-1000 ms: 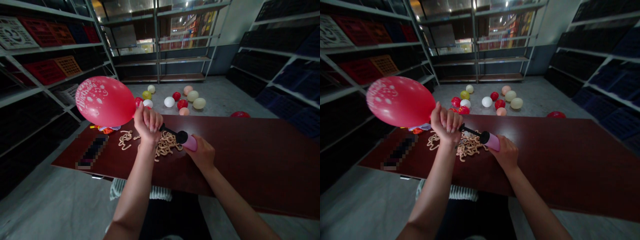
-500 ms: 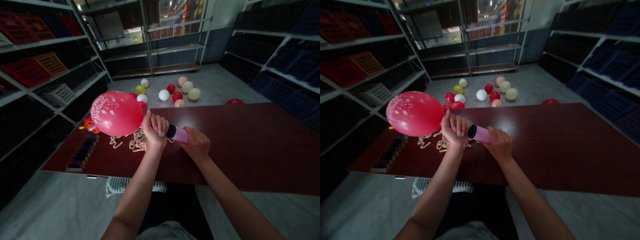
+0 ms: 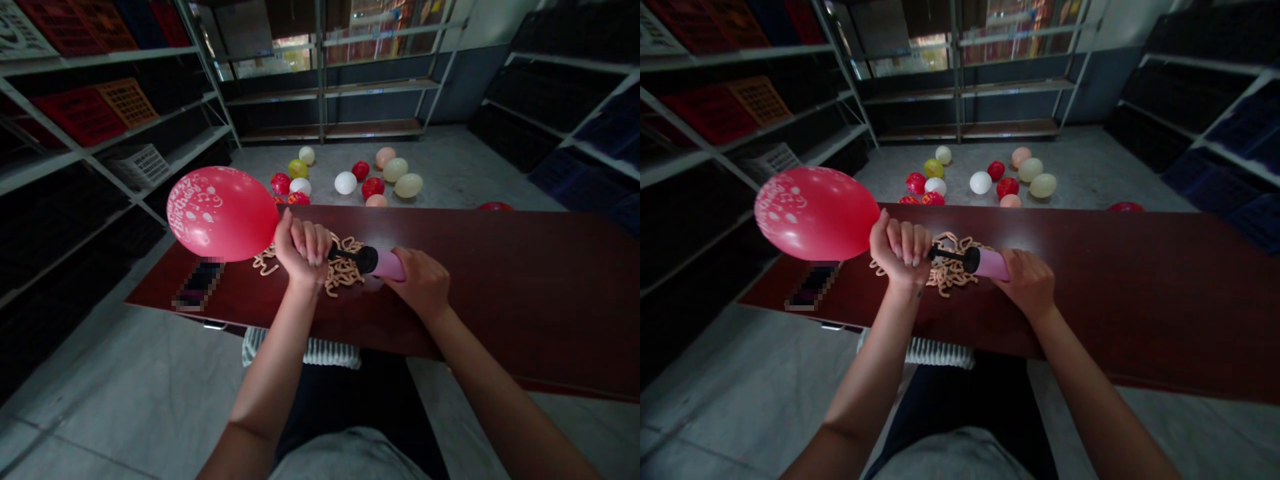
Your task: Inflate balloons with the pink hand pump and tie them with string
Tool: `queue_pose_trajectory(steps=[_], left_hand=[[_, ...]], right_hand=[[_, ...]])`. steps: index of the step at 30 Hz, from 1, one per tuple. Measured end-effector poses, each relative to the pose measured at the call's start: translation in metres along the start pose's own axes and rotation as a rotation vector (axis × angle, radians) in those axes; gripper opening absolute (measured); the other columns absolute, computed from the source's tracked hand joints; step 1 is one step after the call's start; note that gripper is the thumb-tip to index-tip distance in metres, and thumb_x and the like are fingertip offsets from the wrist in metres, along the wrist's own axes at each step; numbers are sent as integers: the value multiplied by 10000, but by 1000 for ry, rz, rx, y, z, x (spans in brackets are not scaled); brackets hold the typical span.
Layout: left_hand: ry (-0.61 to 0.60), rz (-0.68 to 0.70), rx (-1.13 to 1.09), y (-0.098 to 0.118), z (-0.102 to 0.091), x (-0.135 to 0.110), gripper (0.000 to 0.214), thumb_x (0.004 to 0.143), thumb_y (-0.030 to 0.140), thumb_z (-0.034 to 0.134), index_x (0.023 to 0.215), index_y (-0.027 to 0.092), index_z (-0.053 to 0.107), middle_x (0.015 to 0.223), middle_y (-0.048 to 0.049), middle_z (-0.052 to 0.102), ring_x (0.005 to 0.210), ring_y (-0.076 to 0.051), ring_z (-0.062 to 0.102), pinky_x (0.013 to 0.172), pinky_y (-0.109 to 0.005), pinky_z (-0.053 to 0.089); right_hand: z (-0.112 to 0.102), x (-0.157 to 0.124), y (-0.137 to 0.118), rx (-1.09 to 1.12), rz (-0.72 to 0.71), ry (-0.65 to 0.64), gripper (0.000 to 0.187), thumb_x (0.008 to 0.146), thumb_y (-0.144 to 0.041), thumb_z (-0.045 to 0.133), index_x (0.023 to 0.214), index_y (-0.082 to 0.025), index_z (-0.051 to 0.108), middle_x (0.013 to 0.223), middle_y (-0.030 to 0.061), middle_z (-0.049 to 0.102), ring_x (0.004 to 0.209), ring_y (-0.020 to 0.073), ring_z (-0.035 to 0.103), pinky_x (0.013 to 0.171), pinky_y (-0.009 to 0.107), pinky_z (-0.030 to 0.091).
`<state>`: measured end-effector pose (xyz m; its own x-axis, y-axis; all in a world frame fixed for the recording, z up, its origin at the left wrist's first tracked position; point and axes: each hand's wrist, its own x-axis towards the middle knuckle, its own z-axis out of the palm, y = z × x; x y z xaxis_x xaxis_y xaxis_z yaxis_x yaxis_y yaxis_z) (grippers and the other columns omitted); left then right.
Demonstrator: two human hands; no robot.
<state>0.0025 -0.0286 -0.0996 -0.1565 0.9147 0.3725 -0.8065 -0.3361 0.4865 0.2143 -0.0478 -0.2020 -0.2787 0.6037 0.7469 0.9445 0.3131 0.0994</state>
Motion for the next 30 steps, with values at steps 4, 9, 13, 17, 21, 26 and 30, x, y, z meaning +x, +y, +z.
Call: queue_pose_trajectory(steps=[4, 9, 13, 17, 21, 26, 30], left_hand=[[40, 29, 25, 28, -15, 7, 650, 1011, 326, 357, 413, 184, 145, 306, 37, 168, 247, -66, 239, 335, -227, 217], [49, 107, 87, 53, -20, 12, 667, 1019, 354, 349, 403, 187, 153, 311, 43, 127, 244, -66, 204, 326, -222, 226], [-3, 151, 73, 54, -9, 11, 677, 1020, 356, 339, 395, 190, 141, 308, 41, 104, 231, -65, 176, 313, -227, 205], [-50, 167, 43, 45, 4, 11, 669, 1024, 327, 318, 397, 188, 131, 309, 32, 82, 224, -60, 150, 311, -233, 172], [-51, 120, 34, 28, 16, 11, 646, 1034, 306, 269, 407, 189, 160, 319, 33, 96, 239, -69, 172, 323, -233, 193], [-37, 32, 53, -15, 26, 4, 624, 1025, 290, 305, 417, 196, 201, 318, 39, 148, 256, -75, 202, 333, -233, 229], [-2, -11, 28, -52, 29, -7, 598, 1012, 268, 317, 432, 194, 190, 321, 38, 182, 262, -69, 218, 340, -228, 227]], right_hand=[[1, -1, -1, -9, -20, -82, 407, 886, -541, 547, 1060, -181, 622, 877, 77, 683, 759, 195, 591, 686, 295, 390], [2, -1, -1, 15, -61, -50, 365, 890, -490, 556, 1055, -170, 611, 857, 73, 679, 759, 192, 586, 687, 291, 387], [1, -1, -1, 33, -43, 15, 387, 872, -516, 578, 1038, -166, 600, 849, 69, 677, 732, 182, 588, 686, 285, 398], [2, -3, 0, 33, 16, 55, 381, 871, -519, 576, 1021, -170, 601, 835, 69, 682, 712, 180, 598, 667, 285, 403], [3, -5, 2, 35, 30, 58, 407, 875, -531, 573, 1051, -165, 604, 835, 68, 685, 703, 179, 599, 663, 288, 407], [0, -5, 3, 54, 61, 46, 462, 898, -571, 518, 1088, -157, 598, 857, 77, 683, 724, 186, 596, 672, 294, 395], [-1, -4, 3, 73, 95, -11, 466, 922, -571, 464, 1107, -166, 599, 842, 73, 671, 726, 188, 577, 669, 297, 372]])
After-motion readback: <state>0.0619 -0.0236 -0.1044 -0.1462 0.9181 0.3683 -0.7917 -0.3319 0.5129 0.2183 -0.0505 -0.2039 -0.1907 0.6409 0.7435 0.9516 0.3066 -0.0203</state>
